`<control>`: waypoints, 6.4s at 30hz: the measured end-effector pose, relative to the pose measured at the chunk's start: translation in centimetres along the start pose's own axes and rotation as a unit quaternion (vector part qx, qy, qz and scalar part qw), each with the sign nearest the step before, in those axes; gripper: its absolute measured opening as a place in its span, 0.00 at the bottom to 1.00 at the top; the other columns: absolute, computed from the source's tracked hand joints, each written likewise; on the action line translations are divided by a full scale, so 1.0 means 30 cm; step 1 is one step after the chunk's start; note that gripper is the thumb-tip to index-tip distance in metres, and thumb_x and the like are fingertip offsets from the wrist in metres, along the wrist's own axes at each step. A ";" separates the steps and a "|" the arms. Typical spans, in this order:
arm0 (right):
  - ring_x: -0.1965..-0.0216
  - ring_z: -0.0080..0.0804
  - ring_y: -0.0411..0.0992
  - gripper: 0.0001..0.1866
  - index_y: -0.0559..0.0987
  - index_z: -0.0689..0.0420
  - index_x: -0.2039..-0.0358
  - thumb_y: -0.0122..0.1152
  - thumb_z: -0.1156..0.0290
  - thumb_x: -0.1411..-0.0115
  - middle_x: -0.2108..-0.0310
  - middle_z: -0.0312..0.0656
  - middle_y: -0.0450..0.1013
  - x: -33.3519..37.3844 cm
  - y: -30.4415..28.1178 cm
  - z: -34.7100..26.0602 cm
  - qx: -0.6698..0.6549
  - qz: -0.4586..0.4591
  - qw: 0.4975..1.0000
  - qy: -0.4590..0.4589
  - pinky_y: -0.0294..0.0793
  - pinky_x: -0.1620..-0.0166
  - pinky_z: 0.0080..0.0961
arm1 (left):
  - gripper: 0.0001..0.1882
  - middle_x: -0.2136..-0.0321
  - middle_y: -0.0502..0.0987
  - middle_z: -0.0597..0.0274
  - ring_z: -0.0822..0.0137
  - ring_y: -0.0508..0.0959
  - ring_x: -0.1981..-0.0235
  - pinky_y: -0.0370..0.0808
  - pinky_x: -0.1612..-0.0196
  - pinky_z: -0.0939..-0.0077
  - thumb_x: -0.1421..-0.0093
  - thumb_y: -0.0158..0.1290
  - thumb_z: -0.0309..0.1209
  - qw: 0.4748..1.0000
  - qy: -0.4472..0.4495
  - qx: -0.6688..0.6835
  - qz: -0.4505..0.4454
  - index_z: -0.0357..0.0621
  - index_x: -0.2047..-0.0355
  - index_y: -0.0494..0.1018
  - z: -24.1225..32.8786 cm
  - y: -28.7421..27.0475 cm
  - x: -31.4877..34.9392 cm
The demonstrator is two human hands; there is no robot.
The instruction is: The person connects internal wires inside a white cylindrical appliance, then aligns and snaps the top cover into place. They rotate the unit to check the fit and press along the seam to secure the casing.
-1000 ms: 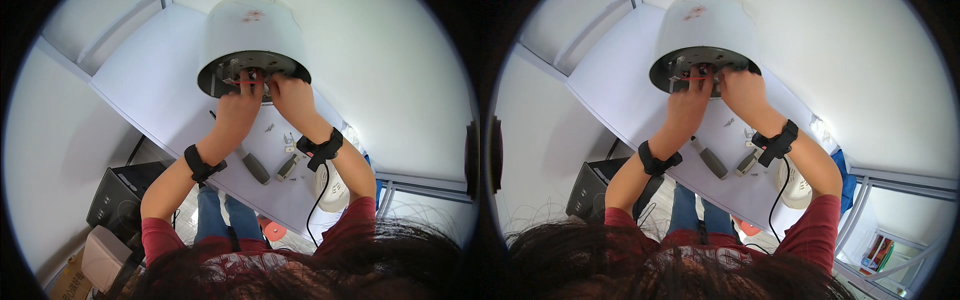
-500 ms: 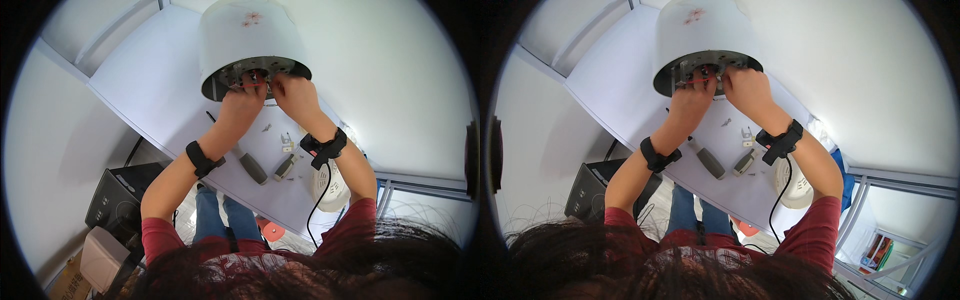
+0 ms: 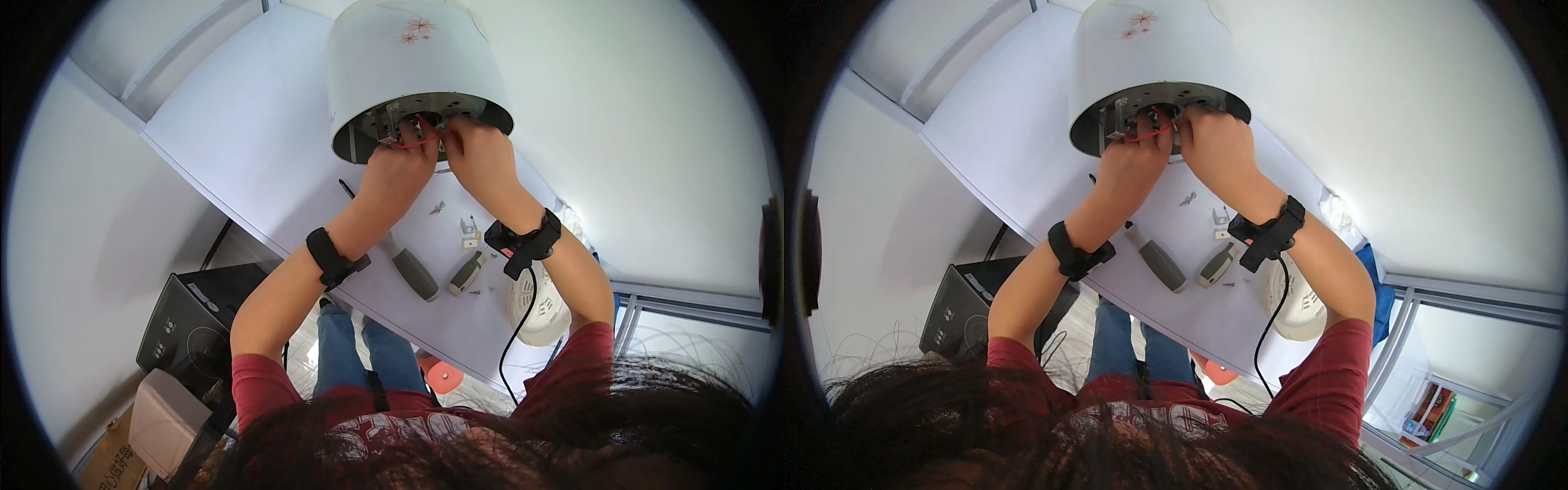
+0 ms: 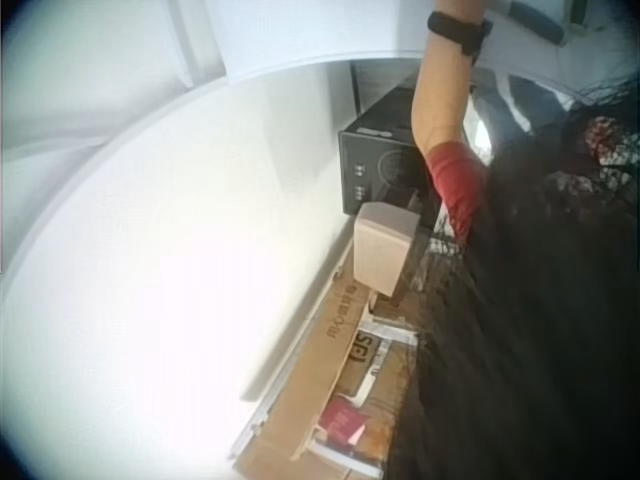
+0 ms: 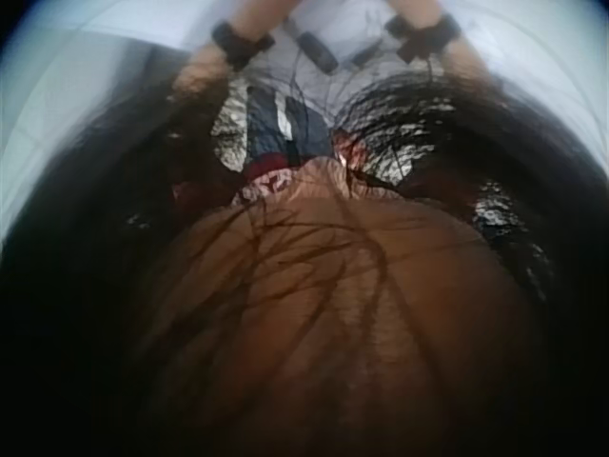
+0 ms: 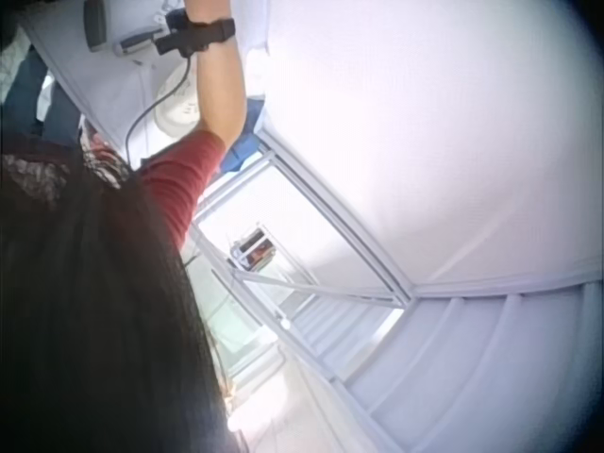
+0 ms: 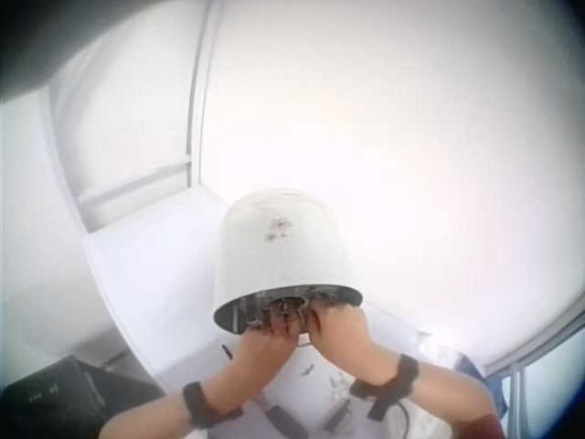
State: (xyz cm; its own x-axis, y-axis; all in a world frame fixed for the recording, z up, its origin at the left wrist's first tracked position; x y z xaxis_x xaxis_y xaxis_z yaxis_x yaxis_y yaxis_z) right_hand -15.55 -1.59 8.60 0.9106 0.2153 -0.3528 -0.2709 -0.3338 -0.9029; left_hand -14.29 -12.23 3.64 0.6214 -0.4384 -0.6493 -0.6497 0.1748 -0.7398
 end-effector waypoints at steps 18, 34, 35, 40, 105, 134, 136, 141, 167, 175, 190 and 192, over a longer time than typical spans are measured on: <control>0.78 0.51 0.73 0.08 0.77 0.60 0.75 0.55 0.71 0.43 0.78 0.50 0.75 0.003 0.004 0.006 -0.011 0.005 1.000 0.005 0.74 0.75 0.41 | 0.22 0.51 0.71 0.43 0.71 0.72 0.80 0.73 0.77 0.82 0.57 0.54 0.22 0.995 0.047 0.083 0.010 0.34 0.58 0.72 -0.011 -0.086 0.077; 0.74 0.50 0.74 0.08 0.76 0.62 0.75 0.56 0.71 0.43 0.74 0.49 0.74 0.011 0.002 0.005 -0.018 0.026 0.999 -0.008 0.74 0.73 0.40 | 0.19 0.55 0.72 0.47 0.71 0.72 0.80 0.73 0.78 0.81 0.56 0.53 0.23 0.991 0.052 0.124 0.020 0.32 0.61 0.73 0.000 -0.087 0.081; 0.75 0.51 0.73 0.08 0.76 0.62 0.75 0.56 0.71 0.43 0.74 0.49 0.74 0.010 0.003 0.007 -0.017 0.026 0.999 -0.007 0.74 0.73 0.40 | 0.20 0.54 0.72 0.48 0.71 0.74 0.78 0.74 0.76 0.80 0.55 0.53 0.23 0.991 0.046 0.129 0.003 0.32 0.59 0.73 0.001 -0.083 0.081; 0.76 0.51 0.73 0.09 0.75 0.62 0.76 0.54 0.71 0.42 0.75 0.50 0.74 0.004 -0.002 -0.003 -0.017 0.032 0.999 -0.018 0.74 0.74 0.40 | 0.20 0.53 0.72 0.49 0.70 0.75 0.78 0.75 0.75 0.78 0.55 0.53 0.23 0.990 0.028 0.140 0.008 0.33 0.58 0.73 -0.003 -0.069 0.079; 0.75 0.50 0.73 0.05 0.75 0.61 0.74 0.59 0.73 0.46 0.74 0.47 0.74 -0.005 0.053 -0.025 -0.007 0.006 0.998 -0.060 0.72 0.74 0.39 | 0.16 0.55 0.72 0.57 0.67 0.75 0.77 0.75 0.76 0.74 0.50 0.54 0.23 0.981 -0.006 0.192 0.008 0.33 0.60 0.73 -0.042 -0.067 0.071; 0.74 0.50 0.72 0.07 0.76 0.60 0.76 0.55 0.71 0.44 0.76 0.48 0.73 0.160 -0.205 -0.003 0.010 -0.029 0.999 -0.011 0.71 0.72 0.41 | 0.07 0.67 0.75 0.61 0.56 0.78 0.75 0.75 0.74 0.65 0.45 0.56 0.29 0.937 -0.102 0.332 -0.038 0.43 0.67 0.72 0.040 -0.288 0.046; 0.75 0.51 0.72 0.07 0.76 0.60 0.76 0.54 0.71 0.45 0.76 0.48 0.73 0.213 -0.219 0.021 0.006 -0.035 0.999 0.006 0.71 0.72 0.41 | 0.08 0.67 0.74 0.61 0.55 0.78 0.75 0.75 0.73 0.64 0.44 0.55 0.30 0.934 -0.082 0.339 -0.082 0.44 0.65 0.72 0.133 -0.292 0.069; 0.74 0.49 0.73 0.08 0.76 0.60 0.78 0.54 0.71 0.47 0.77 0.49 0.73 0.387 -0.311 0.122 0.031 -0.041 0.994 0.097 0.73 0.70 0.41 | 0.13 0.64 0.73 0.60 0.54 0.77 0.74 0.75 0.73 0.64 0.44 0.55 0.31 0.919 -0.031 0.357 -0.165 0.45 0.59 0.70 0.355 -0.309 0.059; 0.60 0.54 0.71 0.16 0.73 0.59 0.60 0.60 0.75 0.51 0.60 0.52 0.69 1.238 -0.288 0.566 0.036 -0.033 0.931 0.362 0.74 0.58 0.42 | 0.25 0.53 0.69 0.53 0.53 0.68 0.48 0.68 0.54 0.52 0.51 0.61 0.45 0.801 0.370 0.270 -0.386 0.45 0.56 0.75 0.800 -0.203 0.241; 0.62 0.62 0.70 0.17 0.63 0.62 0.57 0.50 0.82 0.49 0.63 0.59 0.67 1.266 -0.214 0.570 -0.016 0.039 0.932 0.361 0.72 0.60 0.49 | 0.30 0.56 0.69 0.52 0.52 0.73 0.53 0.63 0.47 0.49 0.53 0.64 0.42 0.827 0.355 0.285 -0.331 0.46 0.50 0.71 0.756 -0.232 0.331; 0.62 0.60 0.67 0.16 0.63 0.59 0.63 0.49 0.86 0.53 0.66 0.57 0.66 1.220 -0.321 0.401 -0.038 0.107 0.929 0.353 0.68 0.62 0.47 | 0.34 0.56 0.70 0.52 0.56 0.74 0.58 0.64 0.50 0.55 0.59 0.64 0.30 0.864 0.343 0.336 -0.152 0.42 0.48 0.69 0.721 -0.425 0.374; 0.63 0.59 0.67 0.15 0.63 0.59 0.64 0.50 0.85 0.53 0.66 0.57 0.66 1.193 -0.340 0.386 -0.044 0.118 0.936 0.328 0.67 0.62 0.47 | 0.35 0.54 0.69 0.51 0.54 0.73 0.57 0.65 0.49 0.57 0.58 0.64 0.30 0.869 0.331 0.344 -0.134 0.42 0.47 0.68 0.718 -0.460 0.357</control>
State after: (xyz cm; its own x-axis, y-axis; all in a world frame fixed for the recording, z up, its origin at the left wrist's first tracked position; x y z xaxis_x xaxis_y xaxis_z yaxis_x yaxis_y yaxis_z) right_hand 16.20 20.15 2.33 0.8319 -0.4748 -0.2871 -0.4885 -0.3812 -0.7849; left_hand 10.75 -0.34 3.10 0.1740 -0.9156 -0.3625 0.0356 0.3737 -0.9269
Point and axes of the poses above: each hand's wrist, its own x-axis away from the middle knuckle, its own y-axis out of the palm, z = x × y, the point moved 5 cm from there along -x, towards the middle knuckle
